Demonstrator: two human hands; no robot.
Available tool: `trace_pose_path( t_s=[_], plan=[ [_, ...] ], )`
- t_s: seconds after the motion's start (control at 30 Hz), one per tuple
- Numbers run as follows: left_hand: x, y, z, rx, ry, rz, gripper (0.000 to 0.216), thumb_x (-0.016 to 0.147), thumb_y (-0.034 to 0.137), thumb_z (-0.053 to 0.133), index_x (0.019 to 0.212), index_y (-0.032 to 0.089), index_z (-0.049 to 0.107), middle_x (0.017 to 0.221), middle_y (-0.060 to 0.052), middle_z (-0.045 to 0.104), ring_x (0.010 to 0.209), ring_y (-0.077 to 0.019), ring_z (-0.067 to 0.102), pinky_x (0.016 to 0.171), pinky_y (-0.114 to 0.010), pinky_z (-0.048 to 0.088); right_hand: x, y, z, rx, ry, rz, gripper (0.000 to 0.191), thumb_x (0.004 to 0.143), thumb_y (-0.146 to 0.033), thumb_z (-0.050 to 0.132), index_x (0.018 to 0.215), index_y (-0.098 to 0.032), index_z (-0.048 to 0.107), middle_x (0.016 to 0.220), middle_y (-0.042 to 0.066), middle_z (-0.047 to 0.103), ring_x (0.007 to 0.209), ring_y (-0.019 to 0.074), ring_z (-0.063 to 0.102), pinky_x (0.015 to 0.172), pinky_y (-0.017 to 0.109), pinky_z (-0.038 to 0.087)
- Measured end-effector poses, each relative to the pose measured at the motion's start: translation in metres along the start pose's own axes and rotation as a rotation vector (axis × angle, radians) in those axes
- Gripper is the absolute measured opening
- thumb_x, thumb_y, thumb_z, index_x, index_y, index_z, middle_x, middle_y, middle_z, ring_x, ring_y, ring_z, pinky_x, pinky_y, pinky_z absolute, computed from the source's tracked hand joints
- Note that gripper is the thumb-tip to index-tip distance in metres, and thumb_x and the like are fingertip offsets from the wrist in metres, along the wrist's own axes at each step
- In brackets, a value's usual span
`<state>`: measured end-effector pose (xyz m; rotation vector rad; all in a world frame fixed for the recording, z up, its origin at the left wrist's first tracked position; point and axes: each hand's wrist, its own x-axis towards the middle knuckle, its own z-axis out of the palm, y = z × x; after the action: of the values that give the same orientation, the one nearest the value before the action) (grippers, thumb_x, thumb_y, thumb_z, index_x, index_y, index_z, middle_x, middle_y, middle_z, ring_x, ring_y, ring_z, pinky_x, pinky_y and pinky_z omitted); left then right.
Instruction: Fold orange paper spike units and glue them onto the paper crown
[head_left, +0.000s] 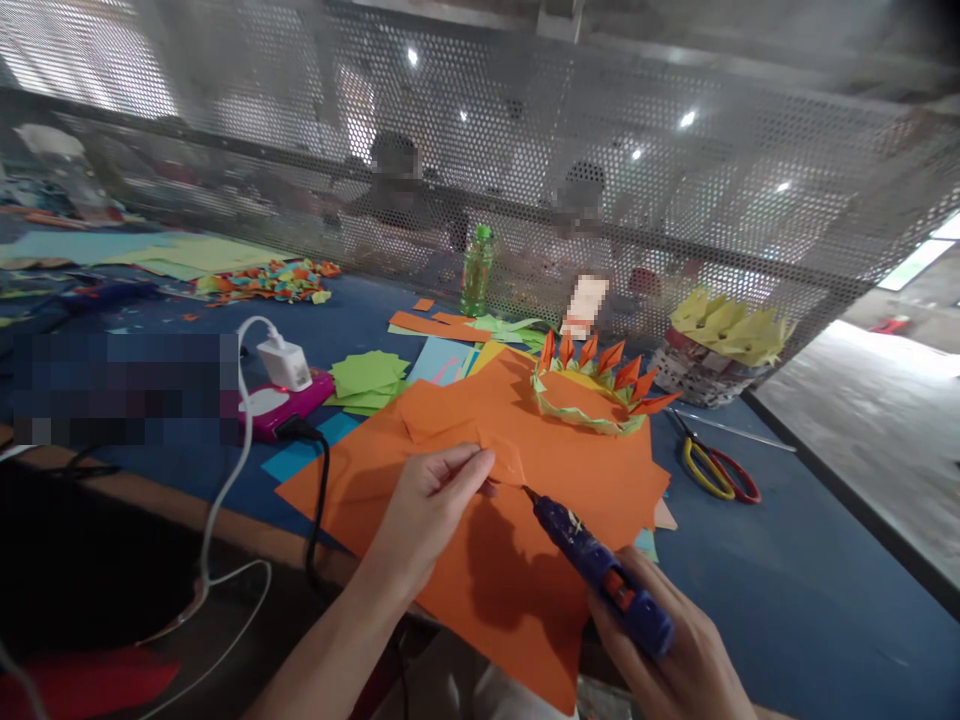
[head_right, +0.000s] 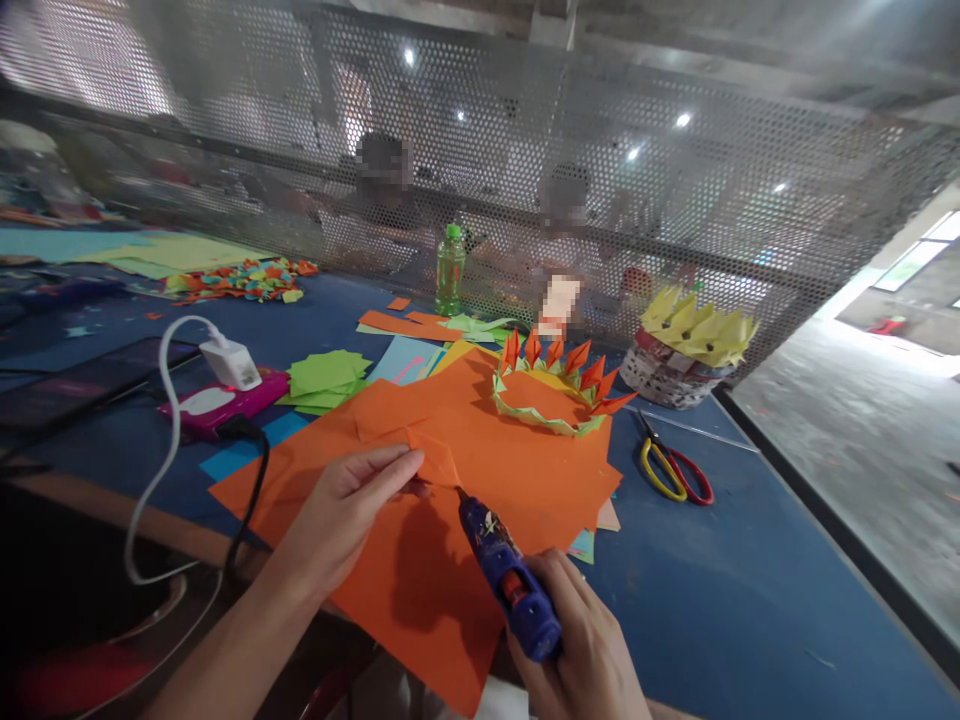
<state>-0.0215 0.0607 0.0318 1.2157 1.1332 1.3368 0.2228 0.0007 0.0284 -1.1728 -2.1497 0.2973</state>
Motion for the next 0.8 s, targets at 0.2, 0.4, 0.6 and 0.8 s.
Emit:
trace_pose_path(
  t_s=[0.2,0.4,0.6,0.8],
  plan=[
    [0.0,-0.001,0.0,-0.013,0.016,0.001,0.03,0.087,0.044,0.066,0.073,0.017,0.069,0.072,0.0,0.061,0.076,-0.0177,0.059,0.076,-0.026,0.048,-0.001,0.002,0.0,-0.004,-0.008,0.001,0.014,0.091,-0.017,0.053,0.102,-0.022,0.059,0.085,0.002,0.069,0.07,0.0144,0.068,0.066,0.019,0.054],
    [0.003,-0.002,0.0,-0.038,0.038,-0.004,0.028,0.086,0.044,0.068,0.075,0.018,0.071,0.074,-0.001,0.064,0.076,-0.0176,0.06,0.076,-0.026,0.049,0.001,0.0,0.001,-0.007,-0.023,0.024,0.01,0.092,-0.018,0.052,0.098,-0.023,0.057,0.082,0.0,0.067,0.068,0.0134,0.066,0.064,0.018,0.054],
    [0.003,0.0,-0.001,-0.062,0.059,-0.012,0.028,0.084,0.044,0.069,0.075,0.018,0.071,0.074,-0.001,0.066,0.075,-0.0172,0.061,0.074,-0.026,0.049,-0.005,0.003,0.002,-0.07,-0.019,-0.011,0.014,0.093,-0.018,0.051,0.104,-0.025,0.055,0.087,0.0,0.068,0.071,0.0134,0.069,0.066,0.018,0.054],
    [0.001,0.001,-0.001,-0.053,0.061,-0.028,0.028,0.083,0.043,0.069,0.075,0.017,0.072,0.074,-0.002,0.067,0.075,-0.0176,0.062,0.073,-0.026,0.048,-0.039,0.028,-0.023,-0.309,0.049,0.036,0.035,0.095,-0.032,0.052,0.129,-0.027,0.053,0.122,0.007,0.071,0.104,0.0216,0.073,0.083,0.024,0.057]
  ],
)
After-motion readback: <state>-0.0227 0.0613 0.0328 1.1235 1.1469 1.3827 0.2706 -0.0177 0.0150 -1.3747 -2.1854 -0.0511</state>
